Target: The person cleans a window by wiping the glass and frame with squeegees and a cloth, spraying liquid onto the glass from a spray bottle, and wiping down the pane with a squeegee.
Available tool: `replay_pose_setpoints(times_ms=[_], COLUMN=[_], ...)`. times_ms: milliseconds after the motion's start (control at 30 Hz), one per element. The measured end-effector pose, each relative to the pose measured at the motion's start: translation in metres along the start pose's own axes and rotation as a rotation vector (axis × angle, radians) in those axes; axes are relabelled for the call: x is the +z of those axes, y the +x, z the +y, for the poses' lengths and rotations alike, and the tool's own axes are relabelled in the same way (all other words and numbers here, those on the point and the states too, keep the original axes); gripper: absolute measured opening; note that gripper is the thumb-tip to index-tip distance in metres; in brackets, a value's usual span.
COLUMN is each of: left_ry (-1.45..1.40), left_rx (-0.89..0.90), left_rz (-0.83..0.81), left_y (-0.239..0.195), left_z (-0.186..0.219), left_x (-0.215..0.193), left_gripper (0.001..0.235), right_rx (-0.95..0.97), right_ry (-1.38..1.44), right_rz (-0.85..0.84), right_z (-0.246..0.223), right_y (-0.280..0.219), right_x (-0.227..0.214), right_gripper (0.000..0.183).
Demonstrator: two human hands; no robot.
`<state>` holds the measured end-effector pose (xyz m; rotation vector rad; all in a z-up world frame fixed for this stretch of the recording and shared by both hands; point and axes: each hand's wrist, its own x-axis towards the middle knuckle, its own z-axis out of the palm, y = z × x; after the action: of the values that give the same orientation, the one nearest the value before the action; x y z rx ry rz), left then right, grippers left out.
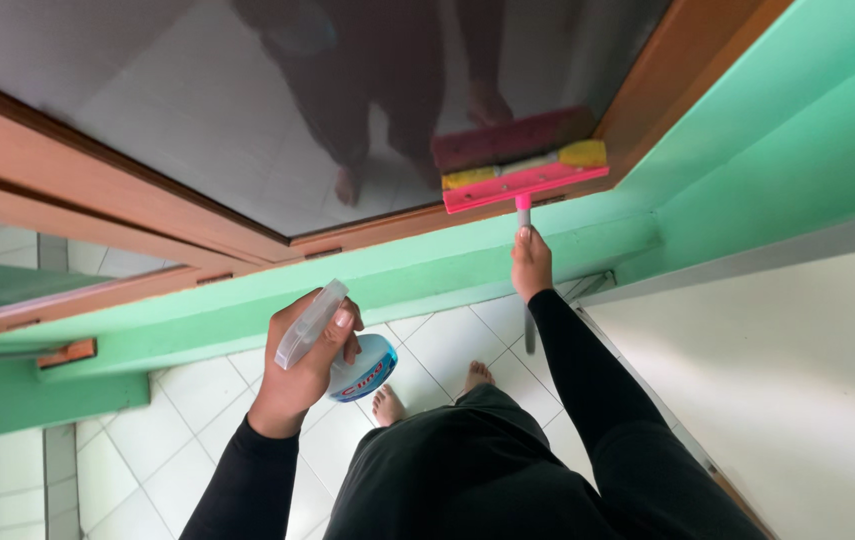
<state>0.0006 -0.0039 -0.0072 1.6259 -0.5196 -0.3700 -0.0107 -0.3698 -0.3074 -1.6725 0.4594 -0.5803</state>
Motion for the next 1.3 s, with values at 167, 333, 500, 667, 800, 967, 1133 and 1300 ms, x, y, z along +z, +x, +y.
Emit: replay_pose_setpoints(times_ms=[167, 333, 500, 667, 800, 967, 1133, 1300], left_ry=[-0.037, -0.102, -0.135, -0.106, -0.127, -0.128, -0.128, -0.106], left_rx=[-0.049, -0.126, -0.122, -0.138, -0.145, -0.125, -0.169, -0.197], left_rz=[0.025, 0.074, 0.133, 0.222, 0.27, 0.295, 0.325, 0.293], left_y=[-0.003, -0.02, -0.046, -0.076, -0.103, -0.13, -0.138, -0.12], left_z=[-0.012, -0.022, -0.026, -0.031, -0.033, -0.034, -0.04, -0.047], left_x=[0.006, -0.001, -0.024, -0.053, -0.081, -0.107, -0.121, -0.109], left_gripper=[0.04, 0.036, 0.032, 0.033, 0.034, 0.033, 0.035, 0.035], right_rx=[0.125, 0.12, -0.019, -0.674, -0.605, -0.411, -0.435, -0.335], right_ry=[-0.317, -0.397, -0.713, -0.905, -1.044, -1.01, -0.96, -1.083], right_rz=[0.036, -0.025, -0.07, -0.22, -0.395, -0.489, -0.184, 0.04], right_z=[0.041, 0.029, -0.031, -0.118, -0.155, -0.136, -0.083, -0.042], right_y=[-0.015, -0.022, -0.013, -0.012, -0.034, -0.049, -0.033, -0.019], right_x=[-0.009, -0.014, 0.013, 0.104, 0.208, 0.24, 0.135, 0.02], right_gripper=[0.049, 0.048, 0.038, 0.034, 0.041, 0.044, 0.036, 0.038])
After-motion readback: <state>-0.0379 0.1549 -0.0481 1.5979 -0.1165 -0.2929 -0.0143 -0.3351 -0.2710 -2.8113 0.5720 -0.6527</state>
